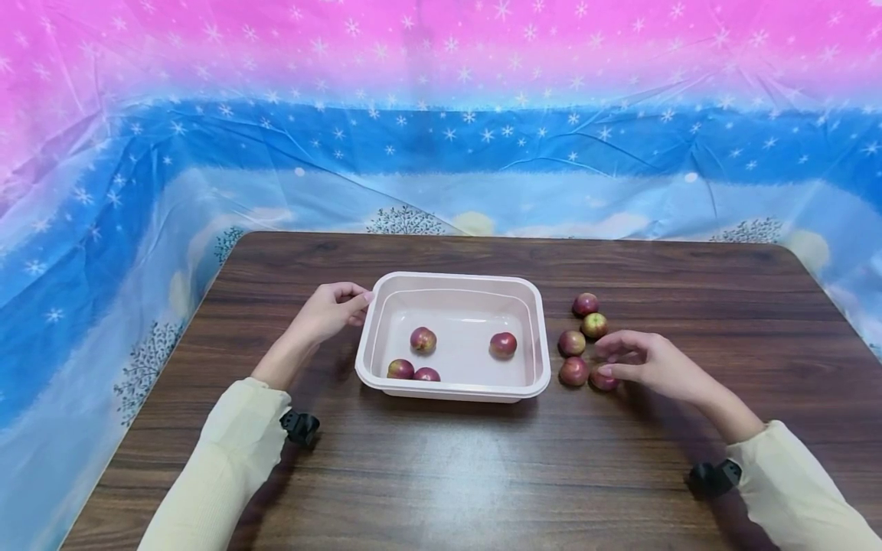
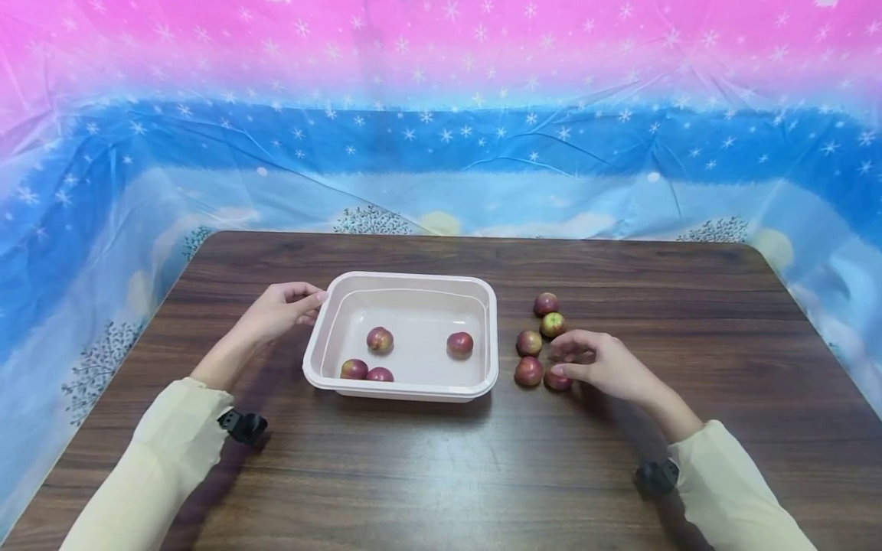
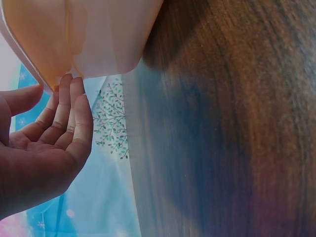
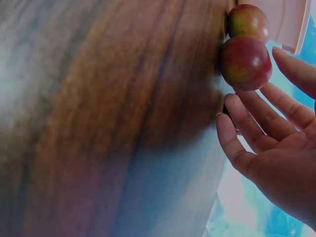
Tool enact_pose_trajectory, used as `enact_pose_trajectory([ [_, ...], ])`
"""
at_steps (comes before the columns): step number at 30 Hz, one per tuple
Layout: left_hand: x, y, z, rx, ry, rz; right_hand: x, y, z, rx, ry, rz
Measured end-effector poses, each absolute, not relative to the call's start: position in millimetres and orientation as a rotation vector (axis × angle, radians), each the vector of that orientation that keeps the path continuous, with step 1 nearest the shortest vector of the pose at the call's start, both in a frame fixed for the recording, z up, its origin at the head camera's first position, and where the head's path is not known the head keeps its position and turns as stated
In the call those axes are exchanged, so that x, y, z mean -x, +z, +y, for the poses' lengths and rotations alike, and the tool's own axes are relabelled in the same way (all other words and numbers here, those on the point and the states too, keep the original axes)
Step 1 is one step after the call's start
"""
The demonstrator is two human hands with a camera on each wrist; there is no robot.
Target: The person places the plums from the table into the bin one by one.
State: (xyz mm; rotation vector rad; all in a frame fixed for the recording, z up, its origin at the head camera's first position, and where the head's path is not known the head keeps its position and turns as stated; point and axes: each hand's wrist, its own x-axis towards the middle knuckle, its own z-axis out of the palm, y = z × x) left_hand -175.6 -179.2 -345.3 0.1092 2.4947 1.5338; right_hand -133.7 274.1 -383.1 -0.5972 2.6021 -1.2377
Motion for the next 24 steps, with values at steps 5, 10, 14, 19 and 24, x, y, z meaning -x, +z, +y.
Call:
enact_pose_trajectory([
  [5,175.0,-345.2,-179.2,-0.121,1.542,2.492,132.3,-384.6,272.7,0.605,-1.234,2.6],
  [10,174.9,-345.1,-178.7,-0.104,1.538,2.493,131.3,-384.7,271.1,0.614,-1.236,2.594],
  [14,174.7,-344.9,-178.7,-0.103,1.538,2.493,130.8,-385.3,271.3,0.622,-1.238,2.589],
  [19,174.4,-345.2,-178.7,-0.109,1.545,2.491,130.8,-386.0,272.4,0.614,-1.224,2.579],
  [24,174.2,-345.0,-178.9,-0.11,1.549,2.487,129.9,-385.2,272.9,0.616,-1.219,2.568],
])
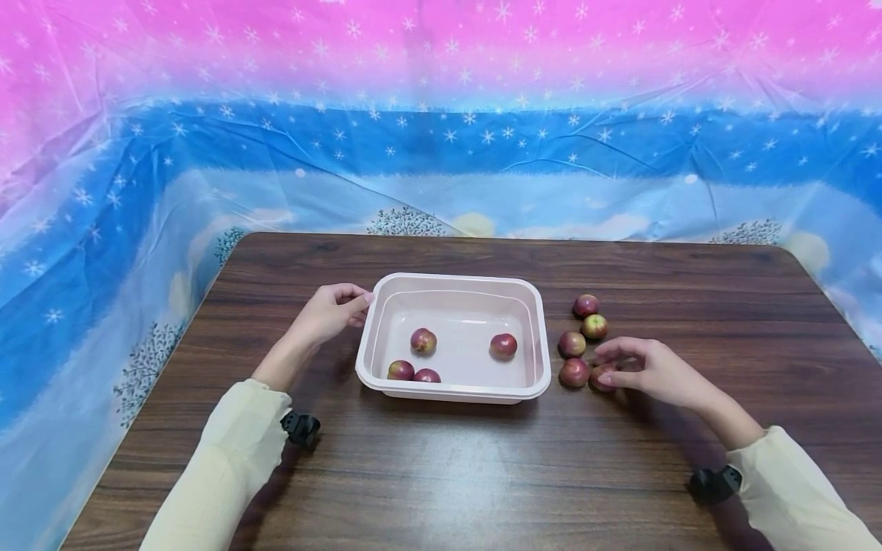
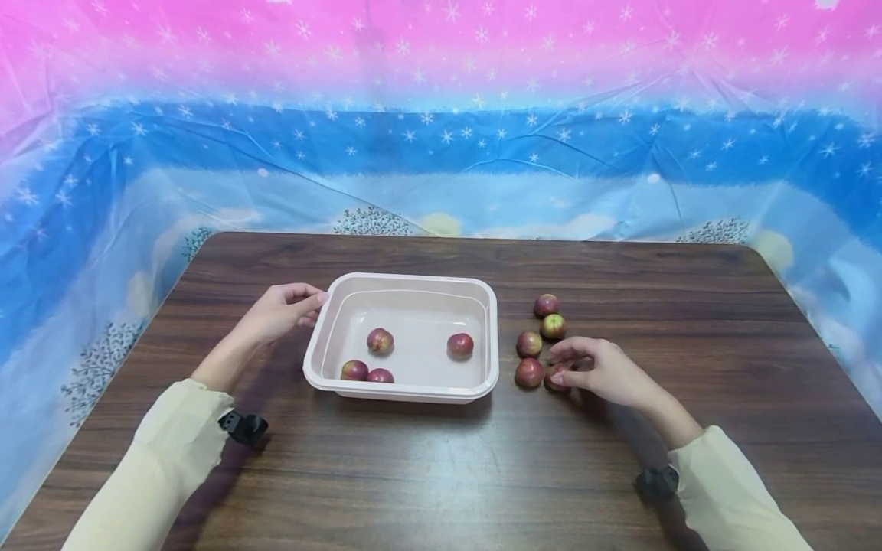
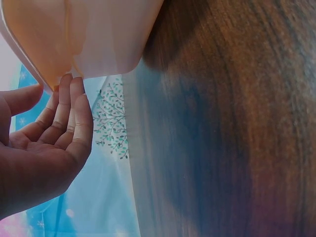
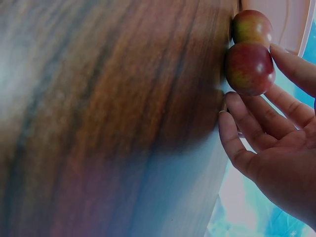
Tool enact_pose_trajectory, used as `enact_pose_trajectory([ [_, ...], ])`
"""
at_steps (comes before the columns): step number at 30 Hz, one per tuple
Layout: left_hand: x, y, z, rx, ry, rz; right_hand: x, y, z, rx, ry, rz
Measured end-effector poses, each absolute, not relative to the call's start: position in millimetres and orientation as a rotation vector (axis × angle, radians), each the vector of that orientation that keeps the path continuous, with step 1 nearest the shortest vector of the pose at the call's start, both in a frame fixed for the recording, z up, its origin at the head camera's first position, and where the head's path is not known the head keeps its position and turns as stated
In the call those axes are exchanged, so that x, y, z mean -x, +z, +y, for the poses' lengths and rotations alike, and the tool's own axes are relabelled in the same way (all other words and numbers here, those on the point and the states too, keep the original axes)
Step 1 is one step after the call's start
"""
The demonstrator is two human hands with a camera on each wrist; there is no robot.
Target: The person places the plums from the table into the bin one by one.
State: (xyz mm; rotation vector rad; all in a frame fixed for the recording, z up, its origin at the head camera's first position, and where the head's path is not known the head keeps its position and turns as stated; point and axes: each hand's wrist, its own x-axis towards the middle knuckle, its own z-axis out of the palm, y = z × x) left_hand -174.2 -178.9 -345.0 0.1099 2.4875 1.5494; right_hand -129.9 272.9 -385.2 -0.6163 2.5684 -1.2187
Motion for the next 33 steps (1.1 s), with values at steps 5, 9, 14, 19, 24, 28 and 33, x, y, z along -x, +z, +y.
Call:
enact_pose_trajectory([
  [5,174,-345,-179,-0.113,1.555,2.484,129,-384,273,0.636,-1.233,2.555],
  [9,174,-345,-179,-0.114,1.557,2.485,129,-384,274,0.628,-1.231,2.564],
  [14,174,-345,-179,-0.112,1.559,2.485,129,-385,275,0.63,-1.198,2.593],
  [19,175,-345,-179,-0.112,1.562,2.485,129,-385,275,0.642,-1.177,2.612],
  [24,175,-345,-179,-0.118,1.564,2.486,130,-383,275,0.623,-1.164,2.609],
  [28,175,-345,-179,-0.132,1.564,2.488,131,-379,276,0.631,-1.155,2.617],
  [33,175,-346,-179,-0.131,1.562,2.488,133,-371,275,0.618,-1.182,2.61],
])
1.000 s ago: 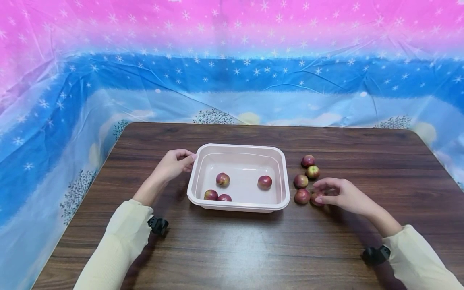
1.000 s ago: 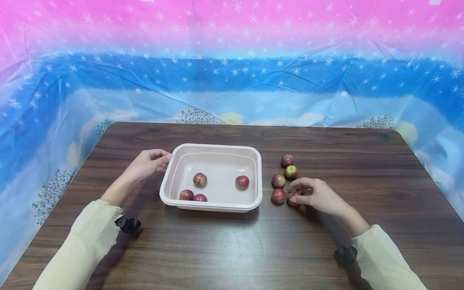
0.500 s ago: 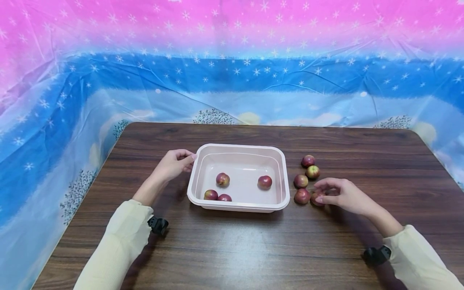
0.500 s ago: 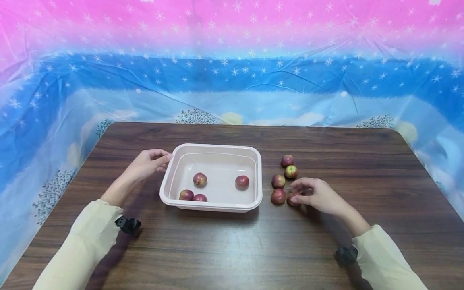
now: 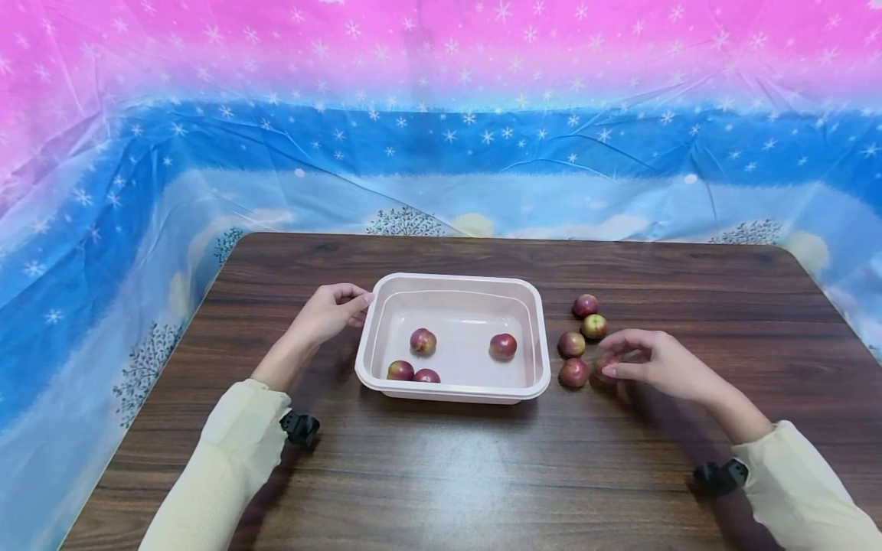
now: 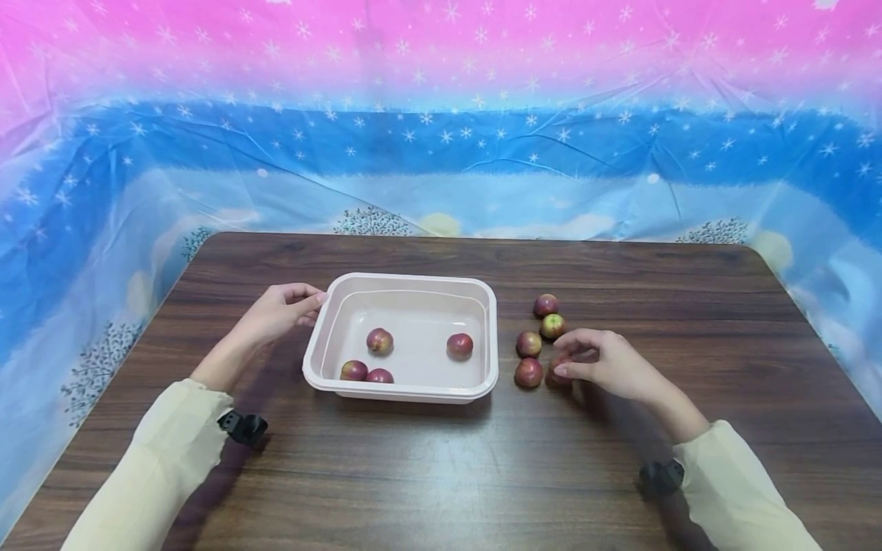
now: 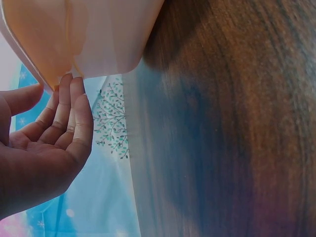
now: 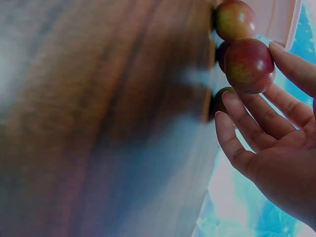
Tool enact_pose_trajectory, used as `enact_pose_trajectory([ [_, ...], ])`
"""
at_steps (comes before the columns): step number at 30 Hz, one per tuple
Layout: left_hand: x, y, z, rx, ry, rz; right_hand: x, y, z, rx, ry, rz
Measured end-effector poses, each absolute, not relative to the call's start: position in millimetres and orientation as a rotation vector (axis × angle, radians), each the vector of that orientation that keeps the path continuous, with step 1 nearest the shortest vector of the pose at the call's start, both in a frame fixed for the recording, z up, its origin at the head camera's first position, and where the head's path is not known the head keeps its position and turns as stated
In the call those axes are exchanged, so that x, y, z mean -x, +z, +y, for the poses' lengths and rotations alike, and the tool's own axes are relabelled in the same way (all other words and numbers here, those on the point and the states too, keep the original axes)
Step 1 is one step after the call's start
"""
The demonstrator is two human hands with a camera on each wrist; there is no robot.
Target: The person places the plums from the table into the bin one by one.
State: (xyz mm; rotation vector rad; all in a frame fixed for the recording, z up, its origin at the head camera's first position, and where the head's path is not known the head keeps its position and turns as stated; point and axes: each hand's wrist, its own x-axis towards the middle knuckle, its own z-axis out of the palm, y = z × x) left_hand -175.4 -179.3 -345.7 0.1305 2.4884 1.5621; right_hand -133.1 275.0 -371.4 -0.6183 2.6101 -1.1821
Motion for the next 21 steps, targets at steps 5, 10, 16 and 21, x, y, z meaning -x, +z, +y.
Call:
enact_pose_trajectory([
  [5,175,-345,-179,-0.124,1.559,2.489,136,-359,271,0.623,-1.193,2.609],
  [10,176,-346,-179,-0.124,1.557,2.493,140,-348,267,0.624,-1.192,2.614],
  [16,176,-347,-179,-0.109,1.551,2.492,147,-340,258,0.63,-1.212,2.616],
  [21,177,-348,-179,-0.117,1.549,2.496,151,-334,249,0.668,-1.191,2.641],
])
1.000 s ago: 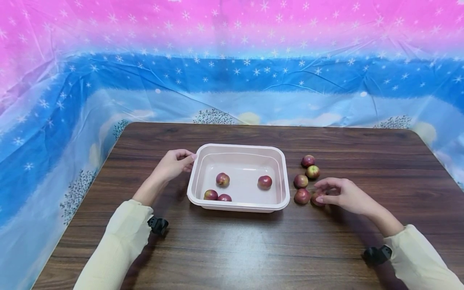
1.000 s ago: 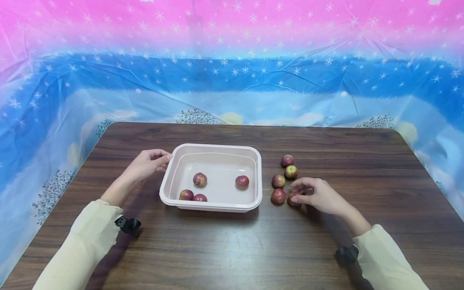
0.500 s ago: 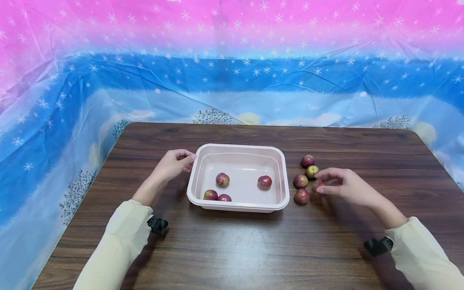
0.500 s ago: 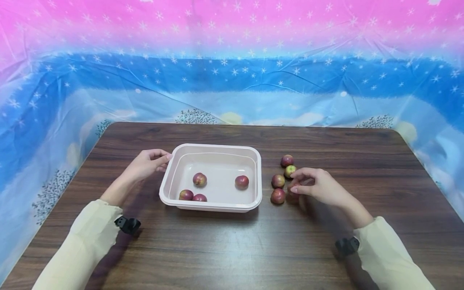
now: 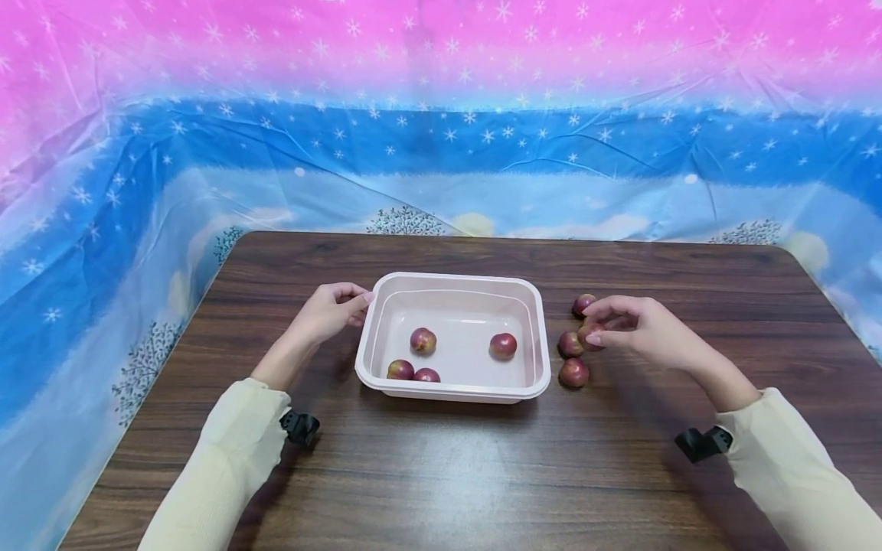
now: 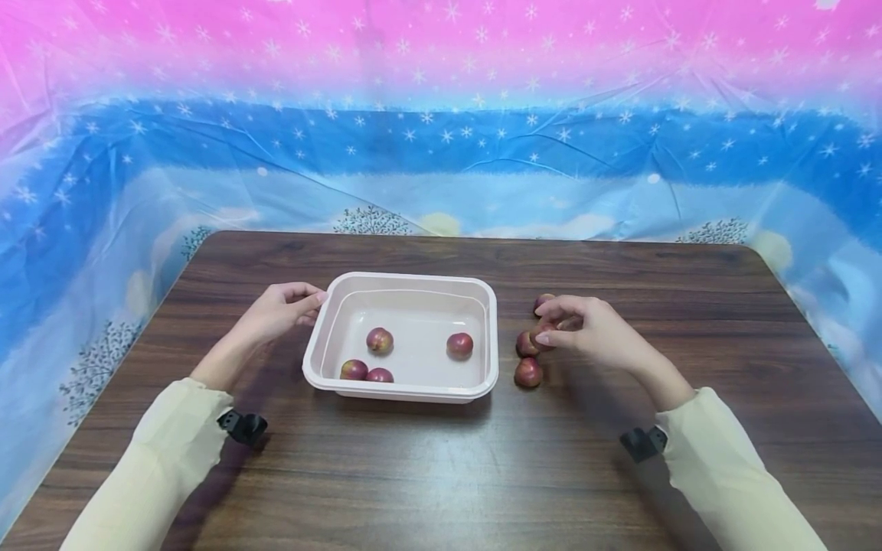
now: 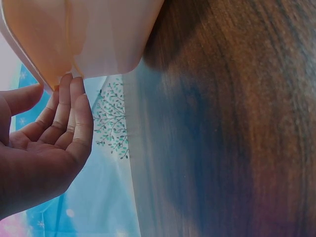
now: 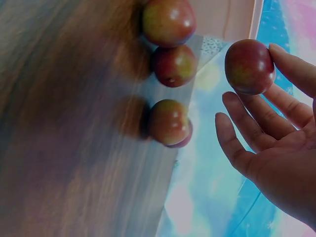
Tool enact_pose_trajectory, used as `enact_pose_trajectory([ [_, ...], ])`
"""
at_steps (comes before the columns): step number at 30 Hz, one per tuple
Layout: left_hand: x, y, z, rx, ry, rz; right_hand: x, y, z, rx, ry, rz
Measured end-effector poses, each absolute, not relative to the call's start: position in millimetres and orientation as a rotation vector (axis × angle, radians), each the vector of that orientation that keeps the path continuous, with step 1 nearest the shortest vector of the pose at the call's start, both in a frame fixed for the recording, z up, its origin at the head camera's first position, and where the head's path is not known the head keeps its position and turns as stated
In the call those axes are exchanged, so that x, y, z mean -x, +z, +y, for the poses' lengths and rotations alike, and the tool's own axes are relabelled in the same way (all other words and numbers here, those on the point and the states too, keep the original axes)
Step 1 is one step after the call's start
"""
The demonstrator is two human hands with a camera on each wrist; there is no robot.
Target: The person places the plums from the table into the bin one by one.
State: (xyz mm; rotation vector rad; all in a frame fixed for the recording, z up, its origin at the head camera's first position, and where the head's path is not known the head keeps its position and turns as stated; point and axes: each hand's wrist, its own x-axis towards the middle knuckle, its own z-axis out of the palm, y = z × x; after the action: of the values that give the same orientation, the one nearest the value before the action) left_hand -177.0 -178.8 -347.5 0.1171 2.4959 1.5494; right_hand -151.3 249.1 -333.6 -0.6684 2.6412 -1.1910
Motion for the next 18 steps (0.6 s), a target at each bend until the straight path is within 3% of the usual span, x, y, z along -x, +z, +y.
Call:
enact_pose_trajectory([
  [18,177,-346,-180,-0.107,1.546,2.483,163,-318,224,0.75,-1.17,2.611],
])
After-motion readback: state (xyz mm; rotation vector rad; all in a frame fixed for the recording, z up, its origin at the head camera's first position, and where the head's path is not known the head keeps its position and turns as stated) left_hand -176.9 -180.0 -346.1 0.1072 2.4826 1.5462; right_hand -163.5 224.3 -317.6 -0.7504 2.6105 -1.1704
